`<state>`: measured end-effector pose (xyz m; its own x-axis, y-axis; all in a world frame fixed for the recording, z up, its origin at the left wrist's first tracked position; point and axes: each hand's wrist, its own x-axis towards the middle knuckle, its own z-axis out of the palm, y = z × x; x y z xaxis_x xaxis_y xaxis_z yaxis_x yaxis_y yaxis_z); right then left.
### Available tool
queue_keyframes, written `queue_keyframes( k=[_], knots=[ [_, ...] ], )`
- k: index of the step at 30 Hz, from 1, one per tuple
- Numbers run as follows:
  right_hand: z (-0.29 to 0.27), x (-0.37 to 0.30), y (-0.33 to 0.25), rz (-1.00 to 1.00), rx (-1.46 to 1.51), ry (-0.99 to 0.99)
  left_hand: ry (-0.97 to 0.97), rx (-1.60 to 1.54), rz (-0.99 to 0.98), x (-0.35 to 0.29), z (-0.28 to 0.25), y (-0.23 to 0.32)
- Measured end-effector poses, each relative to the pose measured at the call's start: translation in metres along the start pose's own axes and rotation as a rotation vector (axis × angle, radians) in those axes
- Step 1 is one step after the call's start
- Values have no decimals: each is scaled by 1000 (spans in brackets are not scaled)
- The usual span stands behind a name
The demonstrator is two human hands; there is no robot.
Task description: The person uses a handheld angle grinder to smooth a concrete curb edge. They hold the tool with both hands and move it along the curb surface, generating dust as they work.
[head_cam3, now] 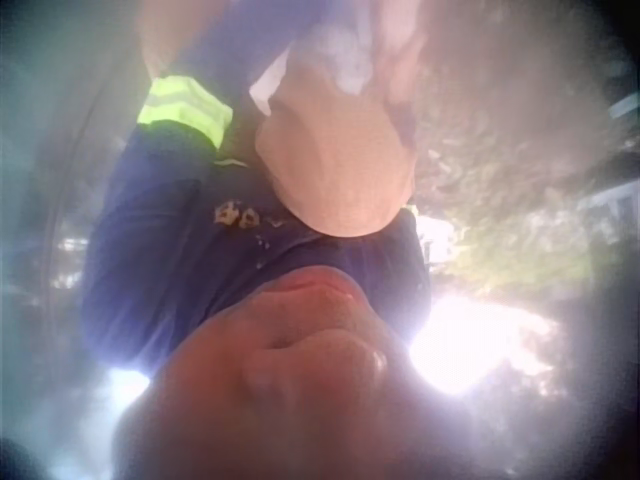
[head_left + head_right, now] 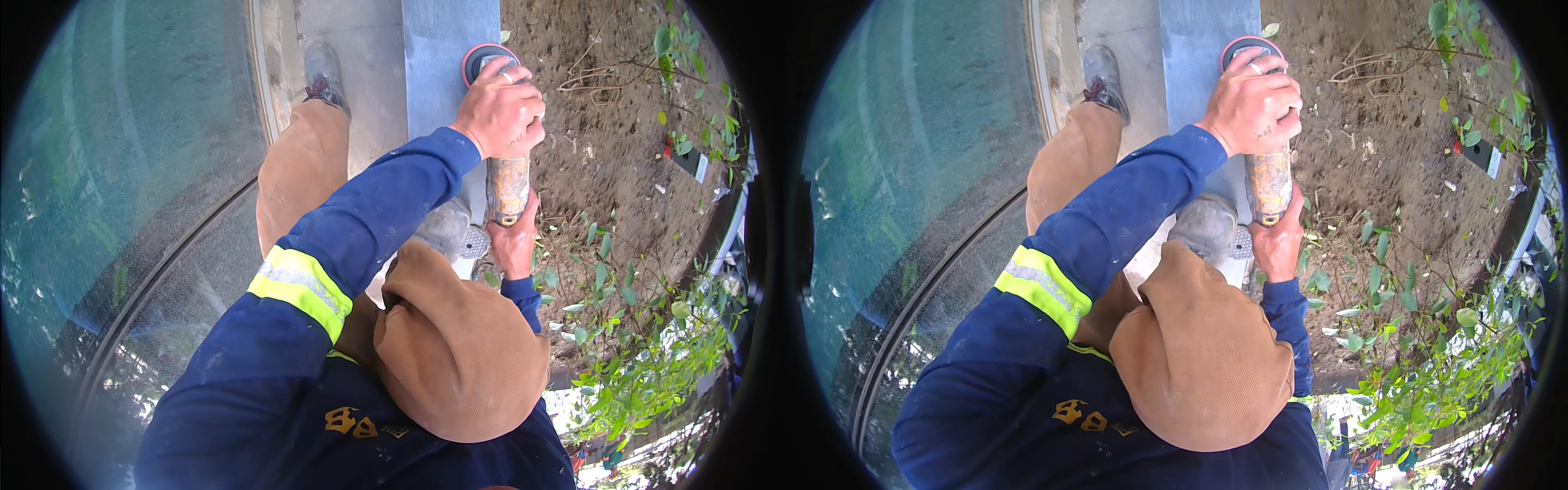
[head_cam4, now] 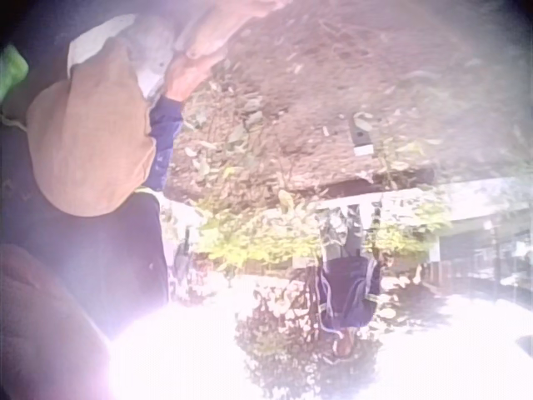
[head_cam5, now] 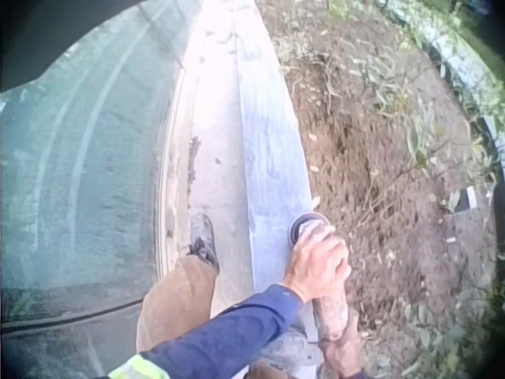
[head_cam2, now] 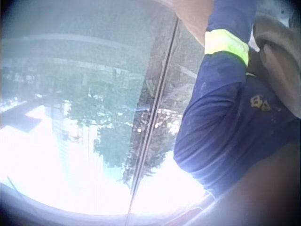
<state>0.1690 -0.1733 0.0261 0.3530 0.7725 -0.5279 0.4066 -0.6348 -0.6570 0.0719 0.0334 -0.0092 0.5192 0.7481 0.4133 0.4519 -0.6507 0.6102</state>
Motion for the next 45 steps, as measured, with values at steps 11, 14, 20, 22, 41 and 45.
queue_keyframes(
  k=[11, 14, 20, 22, 41, 45],
  knots=[
    [-7, -21, 15, -3, -39, -32, -47, -57, -113, -22, 0, 26],
    [-7, -36, 26, 4, -51, -89, 4, -38, -170, -46, -10, 36],
    [-1, -39, 20, 26, -74, -194, 37, 57, -247, -71, -34, 35],
    [4, -34, 17, 17, -63, -177, 46, 48, -208, -63, -32, 29],
    [-11, -48, 33, 108, -50, -185, 6, 24, -199, -67, -19, 49],
    [-5, -41, 22, 58, -31, -169, 20, 21, -193, -62, -23, 39]
  ],
)
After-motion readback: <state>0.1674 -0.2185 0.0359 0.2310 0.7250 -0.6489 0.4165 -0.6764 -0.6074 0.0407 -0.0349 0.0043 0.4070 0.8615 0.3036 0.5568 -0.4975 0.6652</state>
